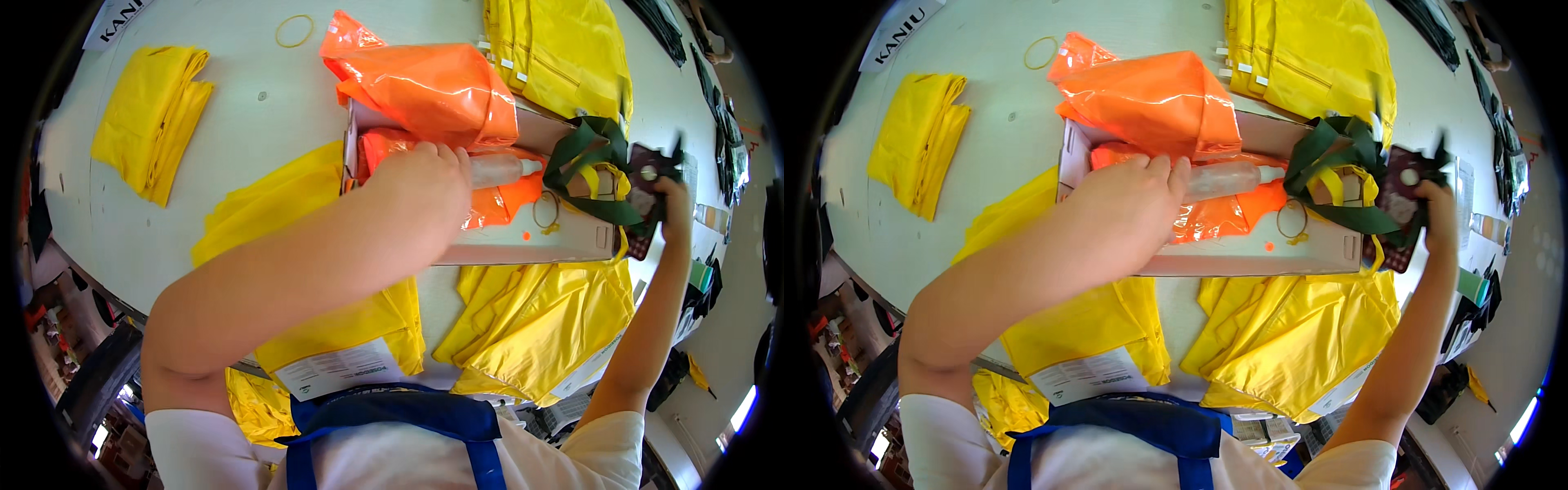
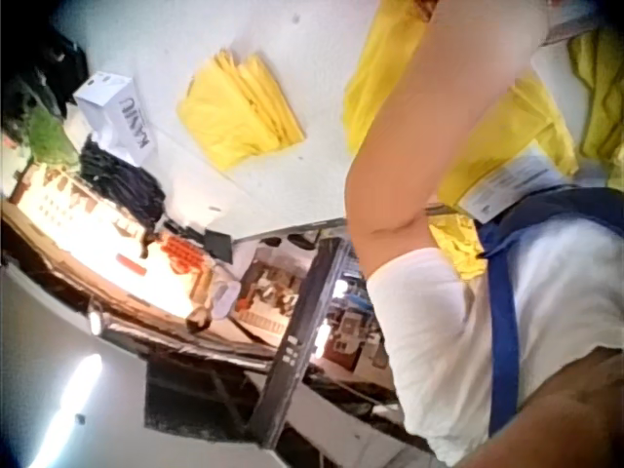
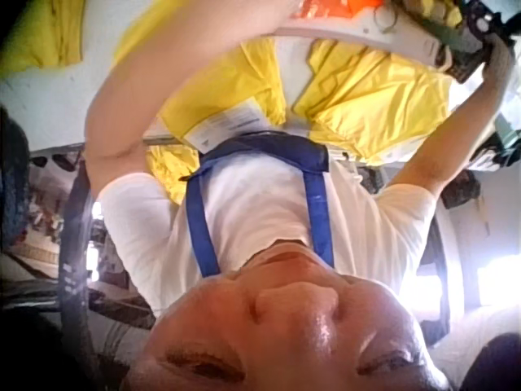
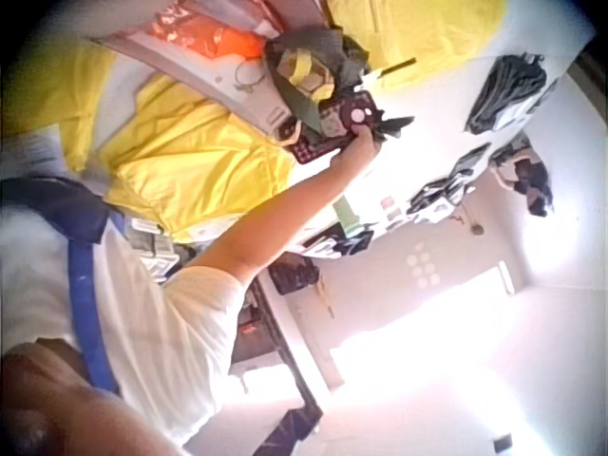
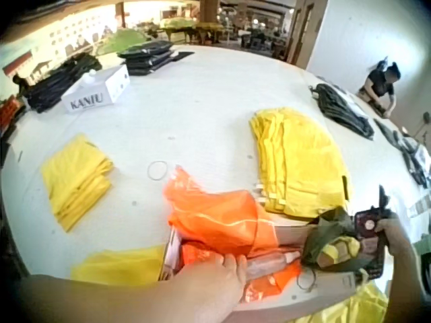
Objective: The person sorts yellow poly mailers on a table, briefly opens a box containing orange items, then uses a black marker to write on the white labels of several yellow mailers. The labeled mailers are stacked on the table.
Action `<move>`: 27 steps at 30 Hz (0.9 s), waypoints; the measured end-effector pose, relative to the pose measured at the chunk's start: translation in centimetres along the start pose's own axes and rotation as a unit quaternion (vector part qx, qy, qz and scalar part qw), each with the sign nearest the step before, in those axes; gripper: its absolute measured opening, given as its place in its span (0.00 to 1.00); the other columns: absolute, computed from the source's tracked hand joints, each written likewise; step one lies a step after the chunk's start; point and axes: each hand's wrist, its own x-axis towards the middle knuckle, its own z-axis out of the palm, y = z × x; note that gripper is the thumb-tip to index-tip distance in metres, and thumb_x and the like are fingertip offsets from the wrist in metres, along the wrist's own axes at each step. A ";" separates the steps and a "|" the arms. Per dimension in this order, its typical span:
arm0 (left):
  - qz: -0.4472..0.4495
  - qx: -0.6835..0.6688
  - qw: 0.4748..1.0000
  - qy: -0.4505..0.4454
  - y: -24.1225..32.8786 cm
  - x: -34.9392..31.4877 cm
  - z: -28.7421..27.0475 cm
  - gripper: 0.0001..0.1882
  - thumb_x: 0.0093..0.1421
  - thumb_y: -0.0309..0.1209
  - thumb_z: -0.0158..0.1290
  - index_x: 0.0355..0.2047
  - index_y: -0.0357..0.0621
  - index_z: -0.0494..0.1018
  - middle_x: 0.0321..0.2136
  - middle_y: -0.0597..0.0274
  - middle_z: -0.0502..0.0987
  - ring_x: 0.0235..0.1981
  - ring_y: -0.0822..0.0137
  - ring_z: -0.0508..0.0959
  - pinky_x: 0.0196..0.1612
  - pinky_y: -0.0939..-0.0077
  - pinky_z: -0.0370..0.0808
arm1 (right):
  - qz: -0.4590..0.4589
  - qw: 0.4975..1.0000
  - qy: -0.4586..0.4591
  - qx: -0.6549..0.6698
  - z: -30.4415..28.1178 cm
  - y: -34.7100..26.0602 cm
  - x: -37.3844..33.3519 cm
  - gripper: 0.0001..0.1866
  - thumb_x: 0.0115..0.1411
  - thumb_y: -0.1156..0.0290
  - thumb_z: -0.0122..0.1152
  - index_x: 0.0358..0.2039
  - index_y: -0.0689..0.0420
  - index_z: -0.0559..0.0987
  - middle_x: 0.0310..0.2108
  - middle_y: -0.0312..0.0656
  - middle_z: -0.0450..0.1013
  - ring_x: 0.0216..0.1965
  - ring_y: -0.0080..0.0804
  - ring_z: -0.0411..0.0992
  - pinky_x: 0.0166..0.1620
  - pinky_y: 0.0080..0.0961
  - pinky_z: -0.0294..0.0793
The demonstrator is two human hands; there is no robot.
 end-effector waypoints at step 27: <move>0.013 -0.135 0.986 -0.096 -1.1 2.5 -1.0 0.24 0.50 0.22 0.49 0.50 0.46 0.65 0.27 0.49 0.76 0.31 0.48 0.76 0.36 0.57 0.71 | -0.343 0.834 -0.247 -0.355 18.3 -7.8 -10.6 0.18 0.54 0.56 0.58 0.26 0.62 0.76 0.22 0.49 0.74 0.28 0.48 0.75 0.32 0.38 0.74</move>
